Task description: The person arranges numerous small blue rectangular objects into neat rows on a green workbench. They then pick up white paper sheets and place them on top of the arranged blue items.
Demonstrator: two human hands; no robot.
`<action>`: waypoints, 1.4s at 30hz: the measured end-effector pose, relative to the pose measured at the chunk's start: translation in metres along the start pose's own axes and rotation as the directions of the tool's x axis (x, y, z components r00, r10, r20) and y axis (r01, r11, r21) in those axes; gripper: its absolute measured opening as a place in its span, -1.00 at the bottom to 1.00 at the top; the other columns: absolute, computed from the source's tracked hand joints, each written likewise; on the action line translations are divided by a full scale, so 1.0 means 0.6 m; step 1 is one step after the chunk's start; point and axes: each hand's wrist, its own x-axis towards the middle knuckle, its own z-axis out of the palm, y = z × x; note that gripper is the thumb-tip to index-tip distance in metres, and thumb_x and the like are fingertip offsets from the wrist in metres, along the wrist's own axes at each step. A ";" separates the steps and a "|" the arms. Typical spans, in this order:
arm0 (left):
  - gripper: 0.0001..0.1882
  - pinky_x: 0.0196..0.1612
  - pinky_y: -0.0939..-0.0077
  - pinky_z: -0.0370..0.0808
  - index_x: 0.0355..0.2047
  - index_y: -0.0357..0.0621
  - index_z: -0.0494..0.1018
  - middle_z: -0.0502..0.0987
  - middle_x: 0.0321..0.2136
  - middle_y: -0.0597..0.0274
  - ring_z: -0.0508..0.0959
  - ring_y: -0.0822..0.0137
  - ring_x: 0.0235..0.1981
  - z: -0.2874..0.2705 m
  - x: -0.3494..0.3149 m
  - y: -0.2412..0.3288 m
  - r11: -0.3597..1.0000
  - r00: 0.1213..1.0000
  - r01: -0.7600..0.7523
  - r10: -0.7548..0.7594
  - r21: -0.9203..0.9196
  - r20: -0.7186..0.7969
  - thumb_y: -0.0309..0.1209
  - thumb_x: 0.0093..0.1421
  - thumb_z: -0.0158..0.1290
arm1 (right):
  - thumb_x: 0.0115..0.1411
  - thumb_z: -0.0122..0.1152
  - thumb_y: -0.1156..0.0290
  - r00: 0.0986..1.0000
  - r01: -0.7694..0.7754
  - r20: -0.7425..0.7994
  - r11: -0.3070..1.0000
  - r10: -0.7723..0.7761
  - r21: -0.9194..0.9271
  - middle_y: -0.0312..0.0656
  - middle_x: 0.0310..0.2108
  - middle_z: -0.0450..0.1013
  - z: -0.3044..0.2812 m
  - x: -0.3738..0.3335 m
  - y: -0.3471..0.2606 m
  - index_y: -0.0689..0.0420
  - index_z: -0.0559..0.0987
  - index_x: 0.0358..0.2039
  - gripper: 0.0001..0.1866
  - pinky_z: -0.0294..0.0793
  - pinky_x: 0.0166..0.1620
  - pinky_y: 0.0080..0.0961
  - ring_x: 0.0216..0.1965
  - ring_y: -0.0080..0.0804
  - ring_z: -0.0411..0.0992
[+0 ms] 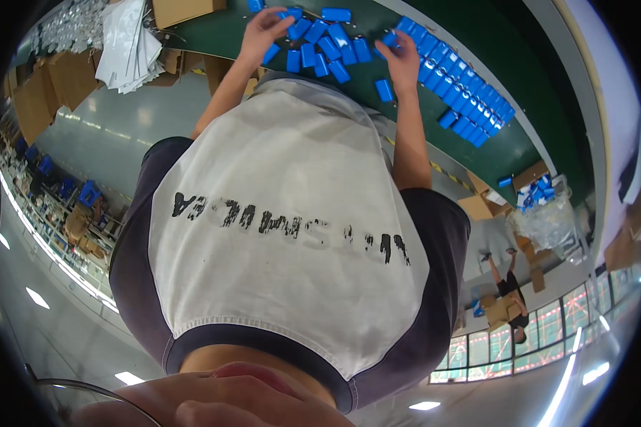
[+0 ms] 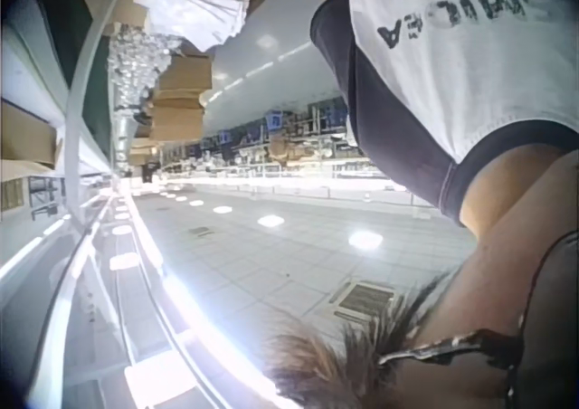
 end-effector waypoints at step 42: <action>-0.25 -0.08 0.07 0.63 0.27 0.10 0.32 0.29 0.23 0.20 0.61 -0.09 -0.09 0.405 -0.195 -0.206 0.376 0.830 -0.558 0.272 0.740 0.488 -0.39 0.06 0.34 | 0.05 0.49 0.25 0.852 0.505 0.442 0.219 -0.280 -0.835 -0.15 0.15 0.28 -0.242 -0.128 0.149 -0.42 0.34 0.31 -0.19 0.68 -0.21 -0.20 -0.03 -0.07 0.50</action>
